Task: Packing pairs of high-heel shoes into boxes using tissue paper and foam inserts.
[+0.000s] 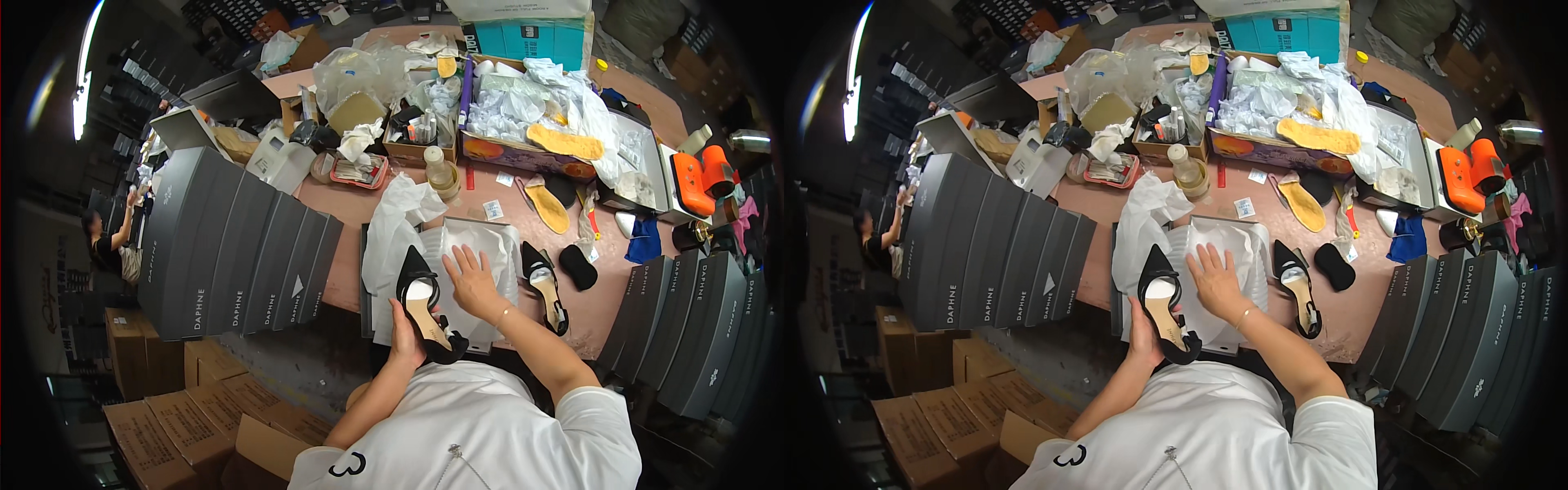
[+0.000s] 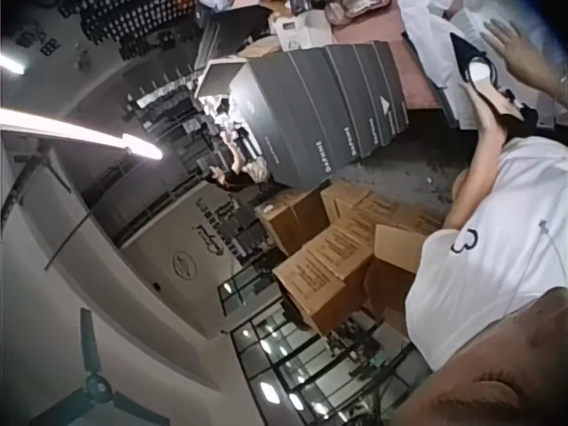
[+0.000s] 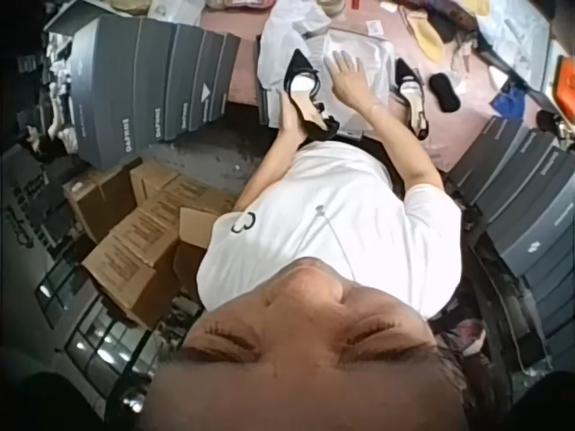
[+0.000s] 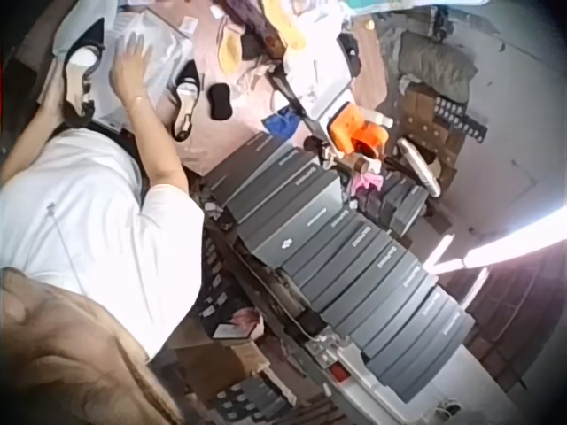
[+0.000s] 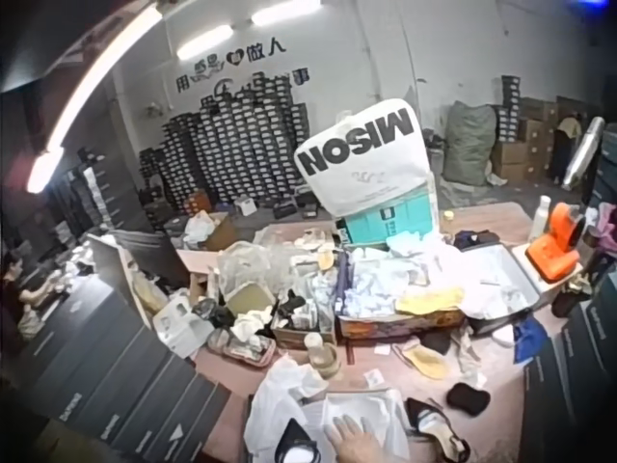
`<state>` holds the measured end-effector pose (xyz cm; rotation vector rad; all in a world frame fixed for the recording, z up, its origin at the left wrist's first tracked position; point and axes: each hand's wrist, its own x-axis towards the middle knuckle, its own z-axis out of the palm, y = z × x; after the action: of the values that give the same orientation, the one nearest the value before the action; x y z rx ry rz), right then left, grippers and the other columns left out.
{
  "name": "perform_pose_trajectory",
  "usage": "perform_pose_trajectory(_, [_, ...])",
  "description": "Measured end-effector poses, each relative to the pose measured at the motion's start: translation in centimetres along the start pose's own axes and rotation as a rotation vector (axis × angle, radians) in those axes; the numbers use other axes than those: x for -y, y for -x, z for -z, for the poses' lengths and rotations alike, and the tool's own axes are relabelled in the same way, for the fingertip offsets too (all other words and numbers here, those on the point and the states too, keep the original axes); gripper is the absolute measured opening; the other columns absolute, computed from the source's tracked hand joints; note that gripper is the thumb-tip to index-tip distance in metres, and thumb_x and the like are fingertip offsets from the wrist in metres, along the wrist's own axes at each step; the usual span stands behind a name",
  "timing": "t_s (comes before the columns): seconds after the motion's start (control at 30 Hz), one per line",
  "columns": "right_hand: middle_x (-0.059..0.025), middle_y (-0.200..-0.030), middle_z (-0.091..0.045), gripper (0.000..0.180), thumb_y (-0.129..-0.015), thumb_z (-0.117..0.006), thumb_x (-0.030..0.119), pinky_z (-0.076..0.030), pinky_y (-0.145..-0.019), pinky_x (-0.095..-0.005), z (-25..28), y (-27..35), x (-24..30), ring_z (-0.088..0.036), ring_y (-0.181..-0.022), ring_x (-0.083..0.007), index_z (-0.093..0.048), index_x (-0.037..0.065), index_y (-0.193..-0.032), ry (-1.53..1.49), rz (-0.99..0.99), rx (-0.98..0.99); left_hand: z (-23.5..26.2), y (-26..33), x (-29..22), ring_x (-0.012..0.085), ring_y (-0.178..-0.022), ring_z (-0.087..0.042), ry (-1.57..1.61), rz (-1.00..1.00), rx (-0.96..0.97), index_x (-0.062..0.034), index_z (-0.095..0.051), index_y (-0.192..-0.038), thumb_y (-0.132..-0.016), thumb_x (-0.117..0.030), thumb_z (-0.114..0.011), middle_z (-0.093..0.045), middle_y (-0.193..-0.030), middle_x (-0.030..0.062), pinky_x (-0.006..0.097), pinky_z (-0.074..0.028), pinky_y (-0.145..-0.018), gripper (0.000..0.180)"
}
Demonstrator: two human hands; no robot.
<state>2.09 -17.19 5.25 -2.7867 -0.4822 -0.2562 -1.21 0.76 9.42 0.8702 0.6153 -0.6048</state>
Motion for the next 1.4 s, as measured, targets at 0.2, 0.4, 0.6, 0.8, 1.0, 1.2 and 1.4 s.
perform_pose_trajectory(0.2, [-0.0026,-0.071,-0.057,0.02,-0.078,-0.062,0.019,-0.039,-0.065,-0.0328,1.7,-0.9,3.2,-0.059,-0.065,-0.0177,-0.059,0.007,-0.092,-0.199,0.266,0.029,-2.2,2.3,1.9,0.0222,-0.114,-0.05,-0.019,0.002,0.073,-0.0117,-0.034,-0.139,-0.086,-0.077,-0.022,-0.048,-0.128,0.0058,0.039,-0.042,-0.095,0.085])
perform_pose_trajectory(0.4, [-0.0019,-0.069,-0.055,0.015,-0.075,-0.063,0.014,-0.038,-0.067,-0.0332,0.8,0.7,3.9,-0.057,-0.067,-0.0188,-0.055,0.009,-0.087,-0.392,0.18,-0.133,-1.6,2.6,2.2,0.0205,-0.113,-0.05,-0.004,0.056,0.019,-0.0137,-0.037,-0.137,-0.087,-0.075,-0.023,-0.05,-0.125,0.0055,0.037,-0.043,-0.093,0.08])
perform_pose_trajectory(0.6, [-0.0115,-0.078,-0.054,0.021,-0.075,-0.067,0.011,-0.04,-0.073,-0.038,6.3,1.3,-0.1,-0.054,-0.075,-0.0304,-0.056,0.005,-0.092,-0.161,0.06,-0.351,0.4,1.4,-0.5,0.0195,-0.07,-0.054,0.038,-0.023,-0.147,-0.014,-0.056,-0.113,-0.085,-0.077,-0.027,-0.054,-0.086,0.0036,0.036,-0.048,-0.059,0.075])
perform_pose_trajectory(0.8, [-0.0218,-0.092,-0.052,0.041,-0.094,-0.047,0.038,-0.03,-0.096,-0.0527,4.3,-0.7,5.7,-0.049,-0.091,-0.0413,-0.053,-0.003,-0.092,-0.939,0.027,0.136,-1.6,2.0,0.7,0.023,-0.129,-0.037,-0.02,-0.129,0.04,-0.0092,-0.034,-0.141,-0.089,-0.072,-0.025,-0.039,-0.141,0.0056,0.036,-0.029,-0.107,0.082])
perform_pose_trajectory(1.0, [-0.0276,-0.085,-0.054,0.058,-0.097,-0.034,0.048,-0.041,-0.085,-0.0485,-0.3,-2.5,8.5,-0.051,-0.086,-0.0431,-0.054,-0.006,-0.094,-0.825,0.008,0.279,-0.8,4.3,1.5,0.0233,-0.136,-0.027,-0.051,-0.144,0.104,-0.0109,-0.014,-0.148,-0.086,-0.074,-0.029,-0.026,-0.149,0.0082,0.038,-0.026,-0.111,0.089])
perform_pose_trajectory(1.2, [-0.026,-0.088,-0.055,0.064,-0.096,-0.036,0.05,-0.037,-0.088,-0.0513,1.7,1.1,9.4,-0.052,-0.088,-0.0427,-0.056,-0.009,-0.083,-0.832,0.042,0.242,1.0,-0.9,-4.3,0.0207,-0.105,-0.055,-0.191,-0.014,0.099,-0.0081,-0.04,-0.131,-0.091,-0.066,-0.035,-0.053,-0.117,0.0106,0.036,-0.047,-0.09,0.07])
perform_pose_trajectory(1.4, [-0.0298,-0.108,-0.053,0.072,-0.095,-0.031,0.055,-0.034,-0.089,-0.0505,0.7,0.3,10.0,-0.049,-0.105,-0.0424,-0.052,-0.011,-0.112,-0.789,-0.125,0.306,1.4,-3.7,-4.0,0.0141,-0.079,-0.058,-0.413,-0.148,-0.087,-0.0089,-0.049,-0.113,-0.096,-0.048,-0.046,-0.056,-0.093,0.0054,0.031,-0.051,-0.07,0.043])
